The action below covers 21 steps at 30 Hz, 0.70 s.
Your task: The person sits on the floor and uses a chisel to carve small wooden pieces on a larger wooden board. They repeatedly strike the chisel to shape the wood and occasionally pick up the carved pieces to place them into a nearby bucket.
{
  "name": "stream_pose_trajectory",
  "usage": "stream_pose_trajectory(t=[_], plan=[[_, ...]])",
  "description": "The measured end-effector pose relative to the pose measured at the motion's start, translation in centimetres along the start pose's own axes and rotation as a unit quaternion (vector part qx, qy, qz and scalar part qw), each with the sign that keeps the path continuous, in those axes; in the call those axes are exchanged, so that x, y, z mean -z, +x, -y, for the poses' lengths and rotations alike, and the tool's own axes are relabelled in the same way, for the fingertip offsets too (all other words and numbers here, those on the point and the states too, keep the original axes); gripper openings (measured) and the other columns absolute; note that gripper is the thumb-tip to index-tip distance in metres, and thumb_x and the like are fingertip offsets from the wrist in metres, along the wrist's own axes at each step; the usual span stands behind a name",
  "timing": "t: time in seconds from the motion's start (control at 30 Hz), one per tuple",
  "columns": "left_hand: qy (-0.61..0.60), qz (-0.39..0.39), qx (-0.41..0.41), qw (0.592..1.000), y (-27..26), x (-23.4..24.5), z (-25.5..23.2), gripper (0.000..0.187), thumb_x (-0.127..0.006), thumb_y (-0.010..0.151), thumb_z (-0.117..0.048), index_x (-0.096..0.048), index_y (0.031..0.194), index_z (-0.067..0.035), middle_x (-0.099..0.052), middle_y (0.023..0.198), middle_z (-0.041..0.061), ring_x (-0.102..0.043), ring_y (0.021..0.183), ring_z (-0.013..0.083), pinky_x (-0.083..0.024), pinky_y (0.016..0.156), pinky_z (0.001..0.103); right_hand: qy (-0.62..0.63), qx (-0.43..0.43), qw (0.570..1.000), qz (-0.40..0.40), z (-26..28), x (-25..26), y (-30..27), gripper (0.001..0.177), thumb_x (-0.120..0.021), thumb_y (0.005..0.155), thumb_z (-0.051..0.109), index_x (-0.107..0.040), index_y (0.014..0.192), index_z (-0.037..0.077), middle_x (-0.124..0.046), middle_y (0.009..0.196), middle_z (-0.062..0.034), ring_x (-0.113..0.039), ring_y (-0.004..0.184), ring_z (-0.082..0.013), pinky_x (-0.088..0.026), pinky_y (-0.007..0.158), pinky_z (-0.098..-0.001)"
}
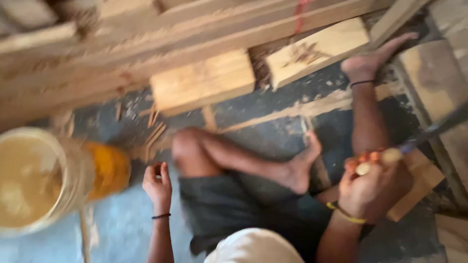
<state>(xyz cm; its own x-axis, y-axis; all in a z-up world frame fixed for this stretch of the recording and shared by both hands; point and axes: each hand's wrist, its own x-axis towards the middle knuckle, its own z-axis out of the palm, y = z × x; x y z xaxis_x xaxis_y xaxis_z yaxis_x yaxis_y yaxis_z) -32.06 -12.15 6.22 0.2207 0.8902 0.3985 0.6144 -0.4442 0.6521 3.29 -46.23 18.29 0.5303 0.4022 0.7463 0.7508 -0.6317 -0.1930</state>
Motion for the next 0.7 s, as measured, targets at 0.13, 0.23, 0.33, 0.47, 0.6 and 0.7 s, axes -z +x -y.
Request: stream_pose_trajectory(t=[0.13,0.23,0.33,0.47,0.6,0.7], plan=[[0.076,-0.036,0.059,0.995,-8.6,4.1,8.4,0.018,-0.075,0.097,-0.018,-0.066,0.103,-0.004,-0.067,0.094,0.013,-0.064,0.076,0.0284,-0.049,0.071,0.041,0.407,-0.25,0.875,-0.081,4.7,2.6,0.5,0.024,-0.064,0.104,0.007,-0.051,0.123,0.0,-0.055,0.096,-0.0129,-0.055,0.078,-0.0223,-0.049,0.067,-0.0331],[0.118,0.05,0.104,0.986,-15.1,2.8,11.6,0.034,-0.074,0.095,-0.029,-0.065,0.118,-0.006,-0.064,0.102,0.013,-0.06,0.095,0.0328,-0.047,0.089,0.043,0.51,-0.349,0.786,-0.013,4.4,4.7,-1.8,0.023,-0.065,0.106,0.008,-0.052,0.124,0.002,-0.057,0.092,-0.0077,-0.054,0.069,-0.0159,-0.048,0.06,-0.0266],[0.246,0.062,-0.062,0.965,-18.1,1.7,10.8,0.062,-0.07,0.067,-0.041,-0.065,0.118,-0.006,-0.064,0.113,0.015,-0.055,0.107,0.0377,-0.039,0.095,0.051,0.442,-0.288,0.848,0.045,3.4,3.0,-2.8,0.027,-0.066,0.104,0.006,-0.049,0.126,0.003,-0.059,0.097,-0.006,-0.057,0.072,-0.0136,-0.052,0.063,-0.0276],[0.181,0.106,-0.008,0.978,-18.7,1.0,11.7,0.054,-0.064,0.087,-0.043,-0.061,0.126,-0.006,-0.06,0.127,0.01,-0.054,0.116,0.0323,-0.036,0.106,0.049,0.538,-0.259,0.798,0.083,4.1,-1.4,-3.0,0.029,-0.066,0.101,-0.004,-0.049,0.124,0.002,-0.059,0.087,-0.0098,-0.057,0.063,-0.017,-0.054,0.057,-0.032],[0.178,0.091,-0.014,0.98,-17.0,1.5,11.4,0.048,-0.065,0.086,-0.043,-0.062,0.12,-0.01,-0.061,0.125,0.008,-0.055,0.114,0.0312,-0.037,0.105,0.05,0.522,-0.29,0.795,0.107,8.2,-1.7,-1.1,0.029,-0.069,0.1,-0.005,-0.05,0.121,0.003,-0.061,0.09,-0.0099,-0.058,0.061,-0.0153,-0.051,0.051,-0.0302],[0.183,0.147,0.013,0.972,-19.3,1.5,10.9,0.045,-0.061,0.091,-0.043,-0.061,0.122,-0.01,-0.06,0.125,0.008,-0.054,0.113,0.0308,-0.037,0.105,0.048,0.516,-0.262,0.802,0.148,9.7,-2.5,0.0,0.023,-0.069,0.105,-0.003,-0.053,0.122,0.0,-0.07,0.102,-0.0104,-0.056,0.061,-0.0137,-0.047,0.053,-0.0279]])
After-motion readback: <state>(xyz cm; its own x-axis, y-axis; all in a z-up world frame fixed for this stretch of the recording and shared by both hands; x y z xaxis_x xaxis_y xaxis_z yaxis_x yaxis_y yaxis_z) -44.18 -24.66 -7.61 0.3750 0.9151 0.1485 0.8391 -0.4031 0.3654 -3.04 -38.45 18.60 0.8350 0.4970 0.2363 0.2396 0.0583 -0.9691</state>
